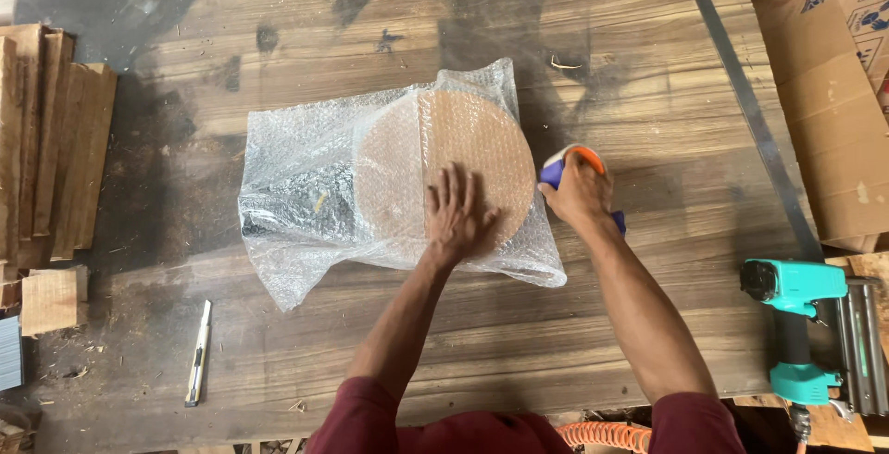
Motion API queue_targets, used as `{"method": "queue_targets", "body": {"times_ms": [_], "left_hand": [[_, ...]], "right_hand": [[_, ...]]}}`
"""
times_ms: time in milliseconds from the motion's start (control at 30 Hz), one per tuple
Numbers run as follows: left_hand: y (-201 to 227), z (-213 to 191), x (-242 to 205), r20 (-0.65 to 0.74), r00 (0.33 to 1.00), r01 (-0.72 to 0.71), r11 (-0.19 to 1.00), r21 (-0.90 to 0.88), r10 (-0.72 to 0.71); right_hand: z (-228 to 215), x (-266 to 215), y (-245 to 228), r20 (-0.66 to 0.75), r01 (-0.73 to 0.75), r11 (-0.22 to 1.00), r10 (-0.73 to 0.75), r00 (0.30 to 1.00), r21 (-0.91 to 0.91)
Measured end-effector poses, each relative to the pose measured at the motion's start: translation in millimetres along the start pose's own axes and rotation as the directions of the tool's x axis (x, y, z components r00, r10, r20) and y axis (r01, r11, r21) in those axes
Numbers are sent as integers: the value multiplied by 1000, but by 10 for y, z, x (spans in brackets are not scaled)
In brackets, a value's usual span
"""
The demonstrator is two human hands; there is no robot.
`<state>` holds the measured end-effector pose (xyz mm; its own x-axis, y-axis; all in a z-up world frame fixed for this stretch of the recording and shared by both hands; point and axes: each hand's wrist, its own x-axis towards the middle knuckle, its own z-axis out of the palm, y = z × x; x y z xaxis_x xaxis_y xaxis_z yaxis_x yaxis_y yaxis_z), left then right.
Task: The person wraps a circular wooden object with bubble wrap and secures it using a tape dispenser. They fold the bubble wrap around the object and apply multiple strips of tape to hold the wrapping in place.
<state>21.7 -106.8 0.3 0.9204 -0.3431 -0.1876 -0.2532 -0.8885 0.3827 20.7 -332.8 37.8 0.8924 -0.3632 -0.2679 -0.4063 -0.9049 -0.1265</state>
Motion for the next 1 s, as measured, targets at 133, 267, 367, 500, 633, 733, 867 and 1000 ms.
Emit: {"method": "queue_targets", "body": {"times_ms": [133, 267, 367, 500, 633, 733, 867, 1000], "left_hand": [[-194, 93, -18, -33, 995, -98, 995, -33, 97], [-854, 19, -102, -130, 989, 79, 995, 68, -70], [-1135, -410, -300, -58, 982, 180, 983, 31, -178], [-1581, -385, -333, -50, 954, 297, 954, 24, -296], [-1903, -448, -315, -37, 960, 280, 960, 23, -279], [-1987, -632, -346, -27, 962, 272, 962, 13, -272], [-2129, -843, -366, 7, 962, 273, 961, 28, -274], [-2323, -876, -329, 33, 960, 274, 958, 81, -277]], "right_hand": [[375, 52, 324, 7, -85, 996, 85, 996, -37], [627, 144, 511, 8, -111, 982, 114, 993, -152], [651, -18, 311, -280, 14, 993, -46, 959, -117], [552, -421, -498, -556, 362, 928, -345, 756, -84], [583, -1007, -1335, -372, 692, 721, -634, 678, 31], [870, -1174, -1638, -104, 711, 703, -708, 699, -9], [1051, -1023, -1743, 68, 673, 737, -669, 740, -62], [1040, -1028, -1756, 99, 679, 732, -673, 733, -56]]}}
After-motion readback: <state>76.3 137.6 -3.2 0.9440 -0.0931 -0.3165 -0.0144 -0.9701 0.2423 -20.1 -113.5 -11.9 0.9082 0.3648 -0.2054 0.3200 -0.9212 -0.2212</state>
